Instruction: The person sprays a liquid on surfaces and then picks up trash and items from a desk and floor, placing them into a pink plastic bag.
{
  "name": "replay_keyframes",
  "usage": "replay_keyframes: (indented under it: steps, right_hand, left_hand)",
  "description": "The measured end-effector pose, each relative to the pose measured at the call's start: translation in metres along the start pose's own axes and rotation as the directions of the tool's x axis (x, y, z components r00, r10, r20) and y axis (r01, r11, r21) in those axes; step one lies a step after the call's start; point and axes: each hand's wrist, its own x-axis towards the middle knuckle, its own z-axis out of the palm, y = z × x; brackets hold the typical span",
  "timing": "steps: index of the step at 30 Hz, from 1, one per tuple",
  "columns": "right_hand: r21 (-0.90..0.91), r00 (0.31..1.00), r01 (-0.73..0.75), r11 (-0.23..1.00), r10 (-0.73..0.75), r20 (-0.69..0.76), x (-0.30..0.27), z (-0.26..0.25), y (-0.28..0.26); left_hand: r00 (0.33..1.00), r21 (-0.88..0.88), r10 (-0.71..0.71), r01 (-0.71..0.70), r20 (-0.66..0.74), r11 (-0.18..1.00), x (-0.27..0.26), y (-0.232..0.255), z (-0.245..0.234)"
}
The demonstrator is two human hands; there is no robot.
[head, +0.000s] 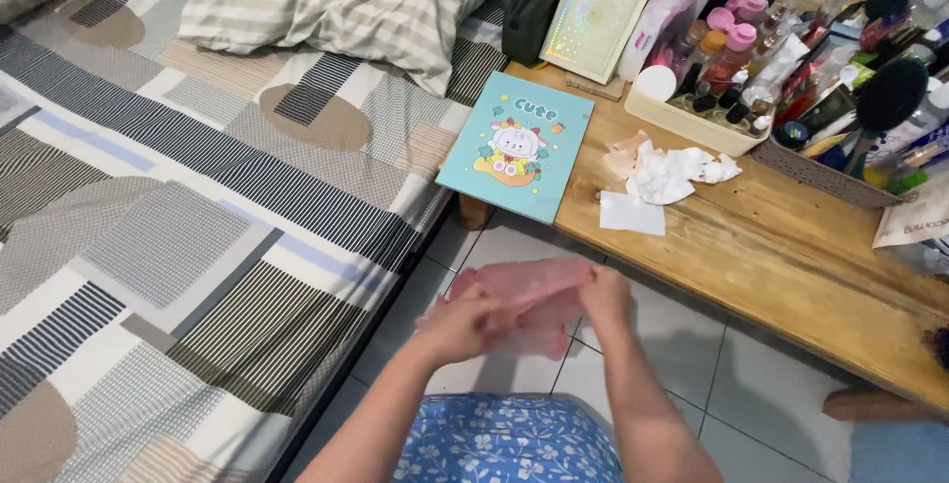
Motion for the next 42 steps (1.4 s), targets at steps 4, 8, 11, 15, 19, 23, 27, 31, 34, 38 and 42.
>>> replay_keyframes:
  steps: [4,8,11,15,19,23,27,31,34,38,42]
  right_hand:
    - [-0.136,0.984,-0.136,0.981,0.15,0.098,0.024,0.006,0.05]
    - [0.137,0.897,-0.4,0.906,0.357,0.263,0.013,-0.014,0.039]
    - [0.349,0.695,-0.659,0.666,0.36,0.623,0.004,-0.038,0.025]
    - [0.629,0.78,-0.557,0.543,0.081,0.621,0.003,-0.051,0.044]
    - [0.492,0.957,0.1,0.865,-0.219,0.19,0.028,0.004,0.126]
    - [0.052,0.871,0.49,0.87,-0.491,0.011,0.011,-0.032,0.056]
    - [-0.117,0.938,0.322,0.94,-0.299,0.173,0.007,-0.042,0.026]
    - [-0.004,0.981,0.186,0.983,-0.185,0.049,0.034,-0.025,0.051]
    - [0.26,0.957,0.155,0.953,-0.21,0.2,0.033,-0.067,0.003]
    - [0.165,0.984,0.176,0.97,-0.175,-0.018,0.078,-0.081,0.005]
    - [0.04,0.914,0.088,0.995,-0.064,-0.401,0.15,-0.097,0.041]
  left_hand:
    - [0.944,0.313,-0.21,0.286,-0.255,0.906,-0.019,-0.049,0.007]
    - [0.795,0.279,-0.362,0.534,-0.486,0.798,-0.011,-0.107,0.017]
    - [0.72,-0.075,-0.538,0.567,-0.438,0.82,-0.006,-0.105,0.007]
    - [0.687,0.125,-0.567,0.679,-0.455,0.723,-0.009,-0.093,-0.009]
    - [0.765,0.35,-0.634,0.629,-0.115,0.695,0.016,-0.136,0.009]
    - [0.739,-0.128,-0.669,0.673,0.075,0.729,0.036,-0.039,-0.013]
    - [0.747,0.086,-0.653,0.663,-0.121,0.743,0.051,-0.01,-0.019]
    - [0.96,0.208,-0.237,0.265,-0.148,0.942,0.1,-0.133,0.084]
    - [0.974,-0.241,-0.143,0.098,-0.174,0.966,0.097,-0.017,0.051]
    - [0.904,-0.362,-0.404,0.332,-0.142,0.871,0.13,-0.018,0.078]
    - [0.898,-0.332,-0.329,0.227,-0.293,0.916,0.157,-0.053,0.114]
